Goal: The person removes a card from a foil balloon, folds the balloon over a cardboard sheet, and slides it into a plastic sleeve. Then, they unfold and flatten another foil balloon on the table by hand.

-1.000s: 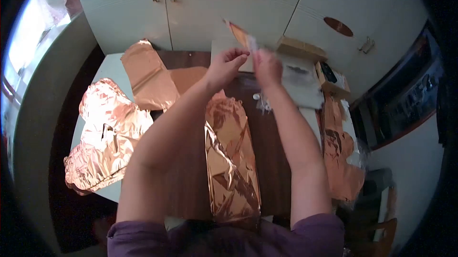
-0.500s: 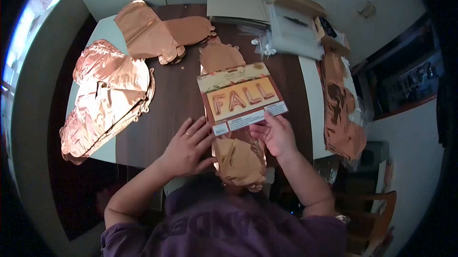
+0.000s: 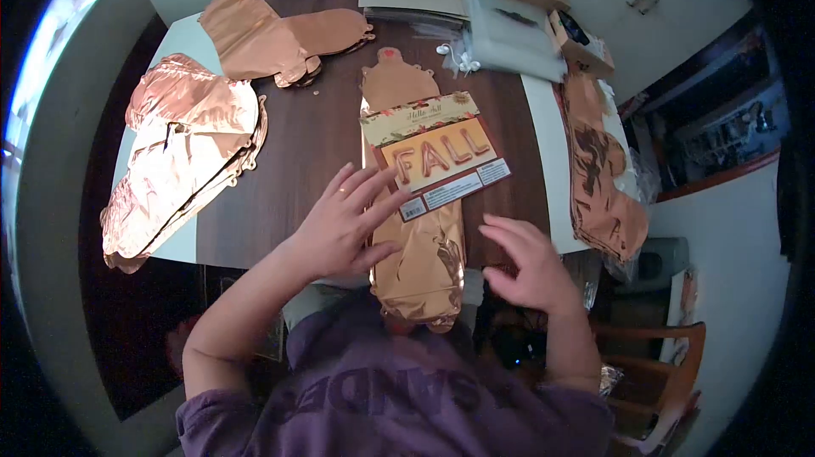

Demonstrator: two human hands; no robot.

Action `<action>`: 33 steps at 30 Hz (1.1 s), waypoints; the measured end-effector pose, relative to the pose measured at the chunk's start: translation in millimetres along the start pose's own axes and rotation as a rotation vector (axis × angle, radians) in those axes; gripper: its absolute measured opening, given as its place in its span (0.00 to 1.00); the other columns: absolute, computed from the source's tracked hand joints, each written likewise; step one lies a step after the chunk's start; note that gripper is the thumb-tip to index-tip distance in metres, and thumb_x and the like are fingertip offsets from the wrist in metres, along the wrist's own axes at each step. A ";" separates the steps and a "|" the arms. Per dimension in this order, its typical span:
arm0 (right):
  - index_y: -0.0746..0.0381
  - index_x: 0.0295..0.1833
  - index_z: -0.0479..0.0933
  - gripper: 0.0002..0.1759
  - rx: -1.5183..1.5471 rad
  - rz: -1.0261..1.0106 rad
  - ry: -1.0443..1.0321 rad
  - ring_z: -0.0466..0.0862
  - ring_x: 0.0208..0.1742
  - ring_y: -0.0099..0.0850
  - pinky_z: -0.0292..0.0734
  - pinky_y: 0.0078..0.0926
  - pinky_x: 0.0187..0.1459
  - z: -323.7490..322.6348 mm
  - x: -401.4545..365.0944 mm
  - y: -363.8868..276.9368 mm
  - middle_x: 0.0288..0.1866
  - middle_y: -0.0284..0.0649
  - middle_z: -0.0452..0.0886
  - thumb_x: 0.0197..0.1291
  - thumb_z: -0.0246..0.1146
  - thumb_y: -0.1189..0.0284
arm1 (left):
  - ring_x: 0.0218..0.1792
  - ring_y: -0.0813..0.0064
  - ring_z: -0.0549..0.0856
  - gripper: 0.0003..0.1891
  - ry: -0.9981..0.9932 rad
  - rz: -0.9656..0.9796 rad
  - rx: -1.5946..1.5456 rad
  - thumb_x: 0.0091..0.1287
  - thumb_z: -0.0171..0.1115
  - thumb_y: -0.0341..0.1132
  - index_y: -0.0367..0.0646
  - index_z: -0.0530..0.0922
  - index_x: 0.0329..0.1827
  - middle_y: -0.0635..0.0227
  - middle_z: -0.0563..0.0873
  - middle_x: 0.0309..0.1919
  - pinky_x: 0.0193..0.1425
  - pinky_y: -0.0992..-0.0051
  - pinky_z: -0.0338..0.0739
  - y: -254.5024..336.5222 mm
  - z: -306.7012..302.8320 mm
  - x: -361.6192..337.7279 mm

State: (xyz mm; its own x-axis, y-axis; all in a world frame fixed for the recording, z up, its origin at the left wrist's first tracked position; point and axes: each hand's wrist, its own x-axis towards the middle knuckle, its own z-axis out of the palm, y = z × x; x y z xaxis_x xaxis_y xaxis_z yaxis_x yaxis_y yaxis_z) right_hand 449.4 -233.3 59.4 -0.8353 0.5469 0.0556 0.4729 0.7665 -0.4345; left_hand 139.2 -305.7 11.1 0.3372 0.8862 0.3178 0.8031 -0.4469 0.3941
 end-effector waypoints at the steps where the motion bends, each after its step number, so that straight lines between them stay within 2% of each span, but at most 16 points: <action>1: 0.63 0.72 0.66 0.43 0.020 0.029 -0.066 0.61 0.77 0.51 0.56 0.51 0.76 10.8 -1.5 -4.3 0.76 0.53 0.62 0.48 0.72 0.69 | 0.70 0.47 0.69 0.35 -0.052 -0.003 0.043 0.62 0.67 0.53 0.50 0.71 0.71 0.52 0.68 0.72 0.75 0.43 0.59 -3.6 0.5 5.1; 4: 0.60 0.76 0.61 0.43 -0.342 -0.032 -0.156 0.56 0.80 0.51 0.54 0.51 0.77 41.9 0.5 -11.7 0.80 0.50 0.55 0.54 0.69 0.68 | 0.74 0.41 0.64 0.35 -0.117 0.027 0.077 0.64 0.65 0.53 0.49 0.70 0.73 0.48 0.67 0.73 0.77 0.44 0.56 -21.5 10.5 13.1; 5: 0.59 0.73 0.67 0.34 -0.460 -0.125 -0.027 0.62 0.78 0.49 0.58 0.52 0.75 66.6 -0.9 -2.1 0.78 0.48 0.63 0.60 0.63 0.69 | 0.75 0.41 0.62 0.35 -0.131 0.048 0.087 0.65 0.64 0.55 0.49 0.70 0.73 0.48 0.66 0.73 0.77 0.44 0.55 -24.1 12.0 17.0; 8: 0.58 0.67 0.74 0.25 -0.401 -0.294 0.275 0.71 0.73 0.47 0.65 0.49 0.72 110.3 -1.3 14.5 0.72 0.46 0.73 0.64 0.59 0.69 | 0.75 0.43 0.63 0.34 -0.088 0.094 0.029 0.64 0.64 0.52 0.49 0.72 0.72 0.48 0.67 0.73 0.77 0.45 0.56 -19.5 16.4 32.2; 9: 0.58 0.61 0.79 0.20 -0.428 -0.316 0.368 0.77 0.67 0.45 0.70 0.46 0.70 111.1 3.1 12.6 0.65 0.44 0.80 0.64 0.59 0.67 | 0.74 0.43 0.63 0.33 -0.088 0.093 0.031 0.64 0.65 0.51 0.48 0.72 0.71 0.49 0.68 0.72 0.77 0.45 0.56 -18.6 20.0 35.4; 14: 0.59 0.57 0.82 0.17 -0.349 -0.353 0.370 0.79 0.66 0.44 0.74 0.44 0.67 105.4 -2.2 17.7 0.64 0.44 0.81 0.64 0.61 0.68 | 0.74 0.46 0.66 0.32 -0.161 0.138 -0.002 0.61 0.67 0.44 0.47 0.74 0.69 0.51 0.70 0.71 0.77 0.46 0.57 -30.2 24.7 30.3; 20: 0.61 0.52 0.84 0.15 -0.263 -0.387 0.421 0.82 0.62 0.44 0.78 0.43 0.63 104.1 -5.1 12.8 0.58 0.46 0.83 0.60 0.63 0.70 | 0.75 0.46 0.65 0.27 -0.230 0.127 -0.091 0.59 0.65 0.37 0.46 0.78 0.64 0.52 0.72 0.70 0.78 0.45 0.55 -31.2 -3.6 -6.2; 23: 0.62 0.51 0.84 0.15 -0.235 -0.409 0.429 0.83 0.60 0.43 0.80 0.42 0.60 102.8 -3.5 10.2 0.56 0.46 0.84 0.58 0.64 0.72 | 0.72 0.48 0.69 0.25 -0.183 0.123 -0.073 0.57 0.62 0.33 0.46 0.80 0.61 0.53 0.75 0.68 0.78 0.45 0.57 -25.1 -1.7 -11.6; 26: 0.62 0.50 0.84 0.15 -0.200 -0.408 0.448 0.83 0.59 0.42 0.81 0.40 0.55 102.1 -4.7 6.8 0.55 0.45 0.85 0.57 0.64 0.73 | 0.74 0.46 0.65 0.30 -0.182 0.120 -0.008 0.53 0.66 0.37 0.45 0.78 0.64 0.50 0.71 0.71 0.79 0.43 0.53 -24.0 1.4 -20.3; 29: 0.61 0.50 0.84 0.15 -0.159 -0.382 0.453 0.84 0.57 0.39 0.80 0.36 0.50 100.9 -6.9 2.3 0.54 0.43 0.85 0.56 0.65 0.72 | 0.72 0.47 0.68 0.34 -0.163 0.107 -0.044 0.47 0.64 0.34 0.44 0.77 0.64 0.52 0.72 0.69 0.77 0.45 0.57 -3.1 -4.0 -32.6; 32: 0.60 0.50 0.83 0.15 -0.114 -0.345 0.463 0.85 0.53 0.35 0.76 0.34 0.46 96.7 -5.7 -2.4 0.53 0.39 0.86 0.55 0.66 0.72 | 0.72 0.48 0.68 0.38 -0.207 0.042 0.007 0.44 0.67 0.37 0.42 0.76 0.65 0.53 0.72 0.69 0.77 0.46 0.57 20.0 -5.0 -42.4; 33: 0.59 0.50 0.83 0.15 -0.096 -0.333 0.465 0.85 0.52 0.34 0.75 0.33 0.46 96.0 -5.3 -3.4 0.53 0.38 0.86 0.55 0.66 0.72 | 0.70 0.49 0.70 0.36 -0.160 0.027 0.000 0.44 0.68 0.37 0.43 0.76 0.64 0.55 0.73 0.68 0.76 0.46 0.58 19.9 3.3 -45.0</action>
State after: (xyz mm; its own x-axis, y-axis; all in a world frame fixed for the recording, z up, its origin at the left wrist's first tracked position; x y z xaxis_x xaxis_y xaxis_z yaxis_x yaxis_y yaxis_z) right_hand 425.3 -271.2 -25.7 -0.7426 0.3447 0.5742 0.2473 0.9379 -0.2432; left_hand 141.5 -354.1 1.8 0.4323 0.8822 0.1867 0.7927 -0.4705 0.3877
